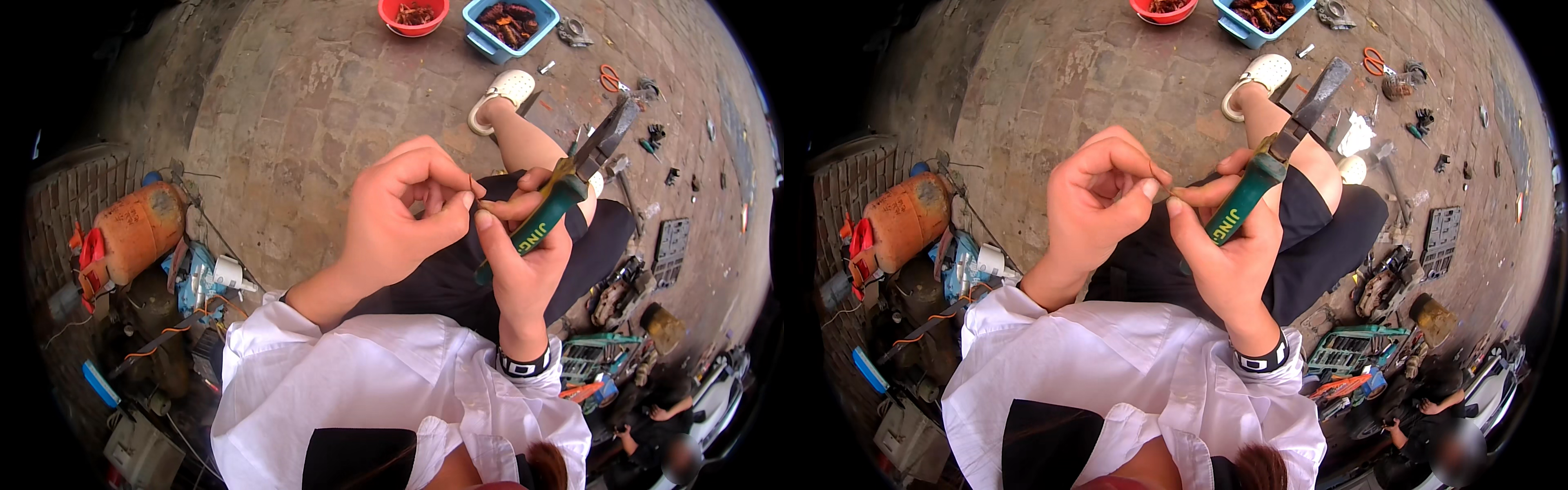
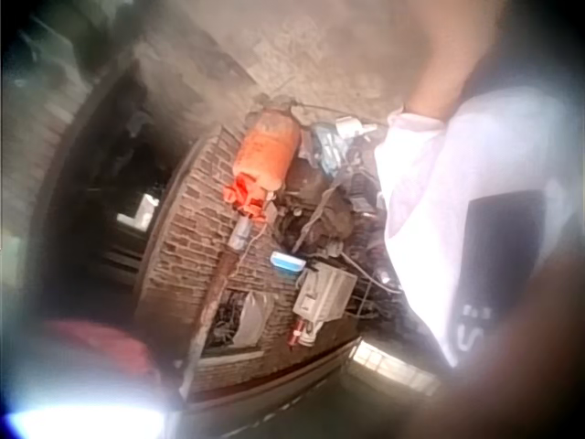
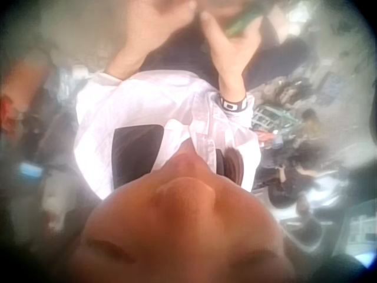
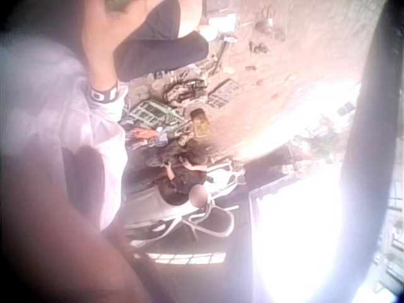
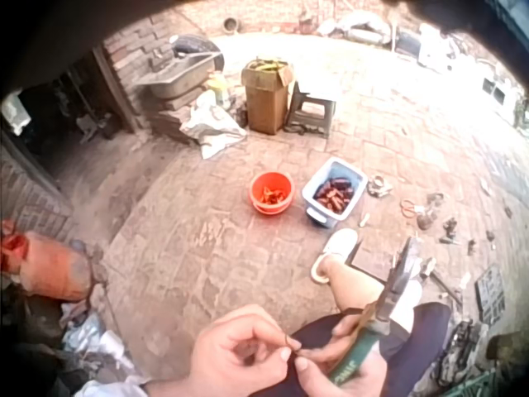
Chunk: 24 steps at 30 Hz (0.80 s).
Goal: The person sits on the floor and uses pliers to bend and shape small metal pieces. They repeatedly pick up individual items, adjust them with the pliers, and place them back down, continuing the process throughout the clip.
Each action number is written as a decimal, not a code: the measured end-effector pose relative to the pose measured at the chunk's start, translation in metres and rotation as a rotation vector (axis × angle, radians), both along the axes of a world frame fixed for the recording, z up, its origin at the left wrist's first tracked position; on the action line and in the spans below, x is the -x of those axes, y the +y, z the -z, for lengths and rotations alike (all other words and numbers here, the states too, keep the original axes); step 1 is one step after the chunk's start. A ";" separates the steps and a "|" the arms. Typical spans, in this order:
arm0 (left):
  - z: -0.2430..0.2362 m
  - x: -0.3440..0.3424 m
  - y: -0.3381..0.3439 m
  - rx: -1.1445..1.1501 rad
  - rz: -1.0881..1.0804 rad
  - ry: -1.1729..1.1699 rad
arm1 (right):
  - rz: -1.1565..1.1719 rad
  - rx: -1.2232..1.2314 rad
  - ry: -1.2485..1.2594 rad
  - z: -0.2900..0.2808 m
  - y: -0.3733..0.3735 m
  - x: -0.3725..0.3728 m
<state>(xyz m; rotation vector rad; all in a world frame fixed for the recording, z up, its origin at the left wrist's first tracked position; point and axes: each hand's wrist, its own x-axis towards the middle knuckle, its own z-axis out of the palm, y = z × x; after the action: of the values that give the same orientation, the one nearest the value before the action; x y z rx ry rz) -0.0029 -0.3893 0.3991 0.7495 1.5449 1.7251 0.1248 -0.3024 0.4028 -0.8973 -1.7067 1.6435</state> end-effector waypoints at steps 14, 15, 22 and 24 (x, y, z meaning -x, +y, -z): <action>0.000 -0.002 -0.001 0.083 -0.004 0.125 | -0.052 0.189 0.027 0.000 -0.001 0.005; -0.003 -0.002 -0.002 0.125 0.002 0.228 | -0.046 0.149 0.008 0.005 -0.001 0.005; -0.002 -0.008 0.005 0.081 -0.167 0.558 | 0.007 -0.081 -0.068 0.007 -0.002 0.007; 0.001 -0.006 0.006 0.095 -0.185 0.641 | 0.034 -0.117 -0.065 0.008 -0.002 0.006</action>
<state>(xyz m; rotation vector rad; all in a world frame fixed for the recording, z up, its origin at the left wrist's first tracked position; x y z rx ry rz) 0.0027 -0.3836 0.3978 1.2213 2.1614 1.6039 0.1188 -0.3040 0.3952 -0.9272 -1.8010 1.4911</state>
